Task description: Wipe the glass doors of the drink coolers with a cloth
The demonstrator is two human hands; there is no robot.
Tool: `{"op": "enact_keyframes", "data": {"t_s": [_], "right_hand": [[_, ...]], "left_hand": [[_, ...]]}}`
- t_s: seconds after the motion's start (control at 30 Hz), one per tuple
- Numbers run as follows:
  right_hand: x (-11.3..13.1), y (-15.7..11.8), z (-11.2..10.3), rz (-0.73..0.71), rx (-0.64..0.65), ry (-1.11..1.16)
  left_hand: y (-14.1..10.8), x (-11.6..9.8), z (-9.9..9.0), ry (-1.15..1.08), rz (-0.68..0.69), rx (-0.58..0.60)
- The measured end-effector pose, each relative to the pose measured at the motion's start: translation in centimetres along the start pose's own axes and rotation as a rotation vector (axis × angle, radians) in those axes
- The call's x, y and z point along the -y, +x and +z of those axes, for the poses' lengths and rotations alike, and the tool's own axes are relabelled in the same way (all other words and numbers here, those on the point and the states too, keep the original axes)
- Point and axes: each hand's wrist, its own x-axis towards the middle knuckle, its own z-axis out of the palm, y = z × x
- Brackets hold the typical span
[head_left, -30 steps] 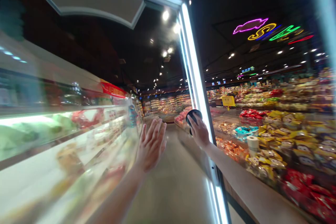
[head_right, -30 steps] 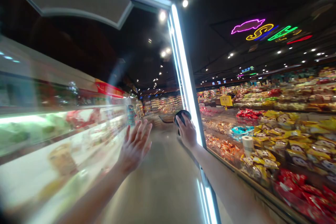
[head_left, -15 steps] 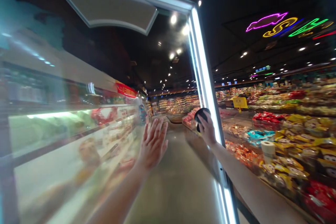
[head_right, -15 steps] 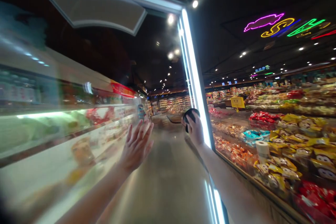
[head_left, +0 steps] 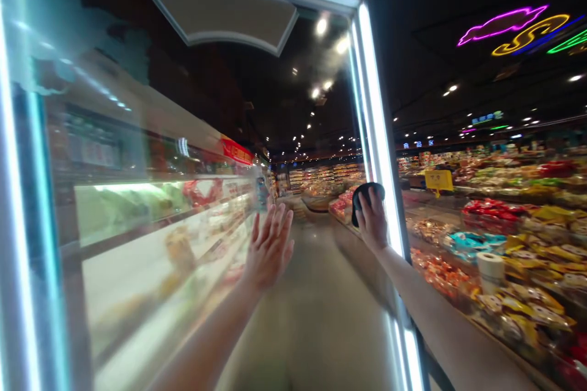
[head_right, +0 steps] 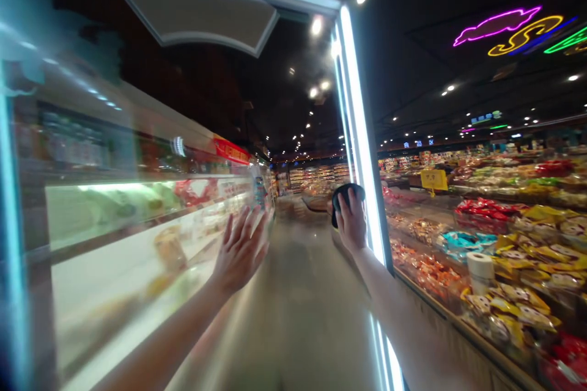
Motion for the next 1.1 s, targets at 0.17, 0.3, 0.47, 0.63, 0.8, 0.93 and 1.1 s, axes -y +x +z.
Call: {"op": "enact_keyframes", "data": {"t_s": [0.17, 0.3, 0.47, 0.63, 0.8, 0.93, 1.1], "right_hand": [[5.7, 3.9, 2.0, 0.04, -0.017, -0.035], [8.2, -0.1, 0.7, -0.278, 0.131, -0.003], [5.9, -0.5, 0.6, -0.107, 0.031, -0.014], [10.1, 4.0, 1.9, 0.157, -0.03, -0.04], [12.8, 0.0, 0.4, -0.25, 0.181, 0.045], [9.6, -1.5, 0.1, -0.112, 0.098, -0.005], [12.4, 3.3, 1.9, 0.224, -0.035, -0.045]], "left_hand": [[-0.2, 0.5, 0.0, 0.009, -0.044, -0.004], [-1.0, 0.8, -0.1, 0.011, -0.036, 0.001], [-2.3, 2.1, -1.2, 0.039, -0.011, 0.011], [-2.4, 3.2, -1.4, 0.049, -0.043, 0.017], [-2.7, 3.8, -1.5, 0.035, -0.027, 0.038], [-3.5, 5.1, -2.6, 0.036, -0.009, 0.061], [-4.1, 7.3, -4.1, 0.04, -0.024, 0.067]]}}
